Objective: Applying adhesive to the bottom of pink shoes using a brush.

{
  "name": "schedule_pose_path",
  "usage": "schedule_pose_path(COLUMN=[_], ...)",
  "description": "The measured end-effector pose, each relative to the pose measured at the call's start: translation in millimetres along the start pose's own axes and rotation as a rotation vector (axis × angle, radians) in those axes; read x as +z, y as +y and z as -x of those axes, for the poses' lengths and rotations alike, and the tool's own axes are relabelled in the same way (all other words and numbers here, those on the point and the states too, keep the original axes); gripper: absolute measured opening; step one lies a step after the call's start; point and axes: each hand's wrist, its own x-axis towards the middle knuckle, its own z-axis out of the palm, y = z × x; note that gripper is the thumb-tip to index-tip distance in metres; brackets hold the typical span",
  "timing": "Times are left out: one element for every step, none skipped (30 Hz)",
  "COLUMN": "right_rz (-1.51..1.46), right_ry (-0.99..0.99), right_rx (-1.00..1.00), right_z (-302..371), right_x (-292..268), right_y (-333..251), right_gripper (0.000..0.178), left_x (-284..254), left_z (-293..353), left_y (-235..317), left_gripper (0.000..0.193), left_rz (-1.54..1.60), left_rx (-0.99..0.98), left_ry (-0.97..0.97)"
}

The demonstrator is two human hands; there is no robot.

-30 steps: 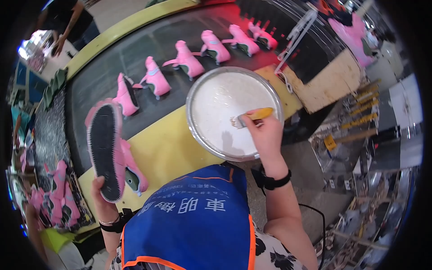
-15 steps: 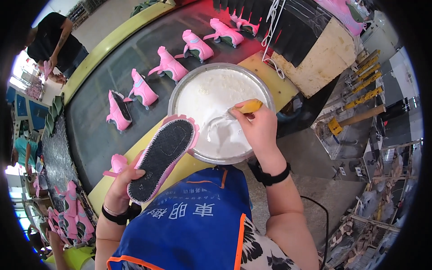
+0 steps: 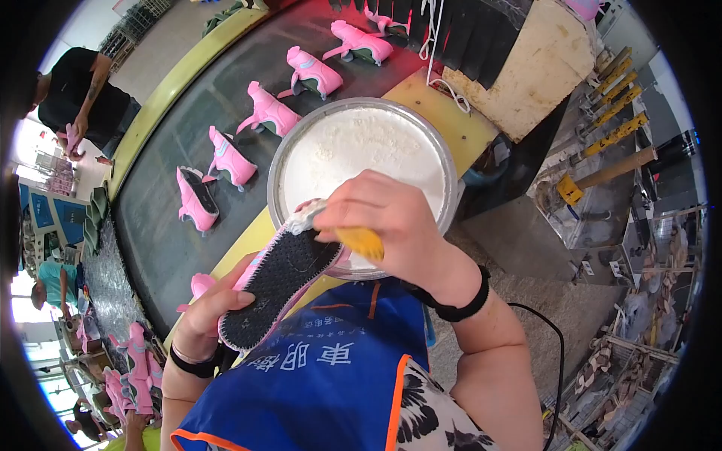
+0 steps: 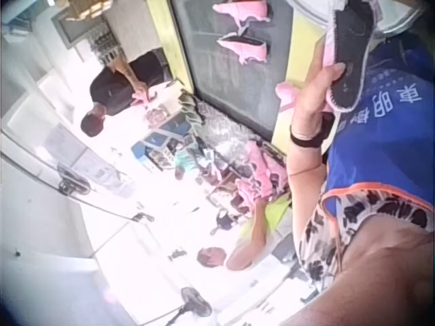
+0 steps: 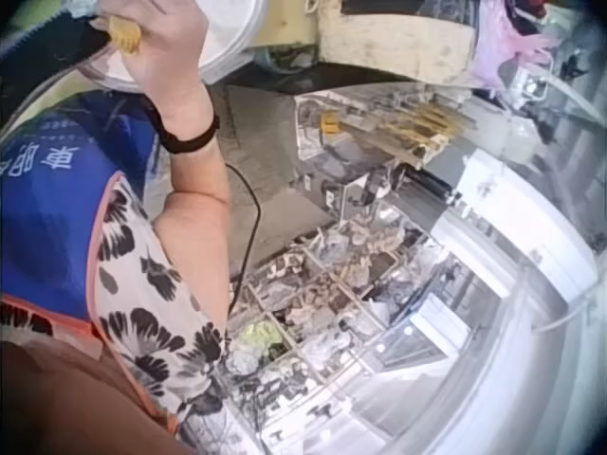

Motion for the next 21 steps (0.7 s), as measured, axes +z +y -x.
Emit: schedule_pose_path(right_rz=[0.03,0.061,0.058,0.056,0.039,0.022,0.02,-0.057,-0.134,-0.132,-0.113,-0.093,-0.072,-0.07,-0.061,-0.054,-0.027,-0.028,-0.049,-0.07,-0.069], right_ry=[0.011,0.021,0.038,0.039,0.095,0.151,0.151,0.149,0.146,0.148,0.13,0.112,0.156,0.157,0.168,0.175,0.186,0.185,0.257,0.328,0.328], right_rx=[0.061,0.122,0.207,0.206,0.259,0.311,0.311,0.253,0.195,0.194,0.167,0.14,0.118,0.116,0.283,0.45,0.475,0.472,0.475,0.476,0.475], right_z=[3.2,6.7,10.2,12.7,15.2,16.5,14.8,10.4,7.1,5.5,4.0,3.3,4.8,9.9,16.4,18.2,18.7,17.5,14.0,10.7,7.5], right_x=[-0.2,-0.4,-0.7,-0.2,0.5,1.8,3.8,6.3,9.3,11.8,14.4,16.4,19.8,21.1,19.9,19.4,19.3,21.3,24.6,28.9,35.2], right_y=[7.2,12.3,13.6,14.2,14.0,13.2,8.8,2.2,-1.9,-2.8,-1.9,0.4,9.1,12.5,14.8,14.6,13.2,10.4,4.4,0.4,-1.2], right_gripper=[0.025,0.024,0.023,0.023,0.021,0.02,0.02,0.02,0.019,0.019,0.019,0.019,0.015,0.015,0.013,0.012,0.012,0.012,0.012,0.012,0.012], left_x=[-1.0,-1.6,-1.7,-2.3,-2.8,-3.0,-2.3,-2.2,-3.4,-4.9,-6.4,-7.4,-8.3,-9.2,-10.4,-12.9,-15.5,-18.9,-22.0,-23.5,-20.3], left_z=[0.8,2.1,4.0,5.6,6.8,7.3,8.6,9.9,10.6,10.2,9.8,10.3,11.0,11.6,12.1,12.3,11.8,10.1,8.4,8.0,8.4], left_y=[-1.1,-2.2,-3.4,-4.5,-5.0,-4.9,-5.5,-6.0,-7.1,-8.8,-10.4,-12.2,-14.2,-16.6,-19.5,-23.4,-27.0,-30.9,-35.3,-37.5,-37.6], left_gripper=[0.081,0.082,0.082,0.083,0.084,0.084,0.085,0.085,0.085,0.086,0.086,0.086,0.087,0.087,0.087,0.089,0.091,0.091,0.093,0.095,0.095], left_rz=[0.001,0.001,0.001,0.04,0.079,0.077,0.104,0.13,0.13,0.11,0.091,0.089,0.08,0.072,0.07,0.038,0.006,0.007,-0.039,-0.084,-0.084], left_rx=[0.025,0.05,0.049,0.052,0.056,0.057,0.049,0.041,0.041,0.038,0.035,0.036,0.072,0.108,0.111,0.161,0.211,0.213,0.236,0.259,0.26], left_ry=[0.003,0.006,0.008,0.019,0.029,0.031,0.033,0.035,0.036,0.014,-0.008,-0.01,-0.012,-0.014,-0.015,0.01,0.035,0.036,0.031,0.026,0.026])
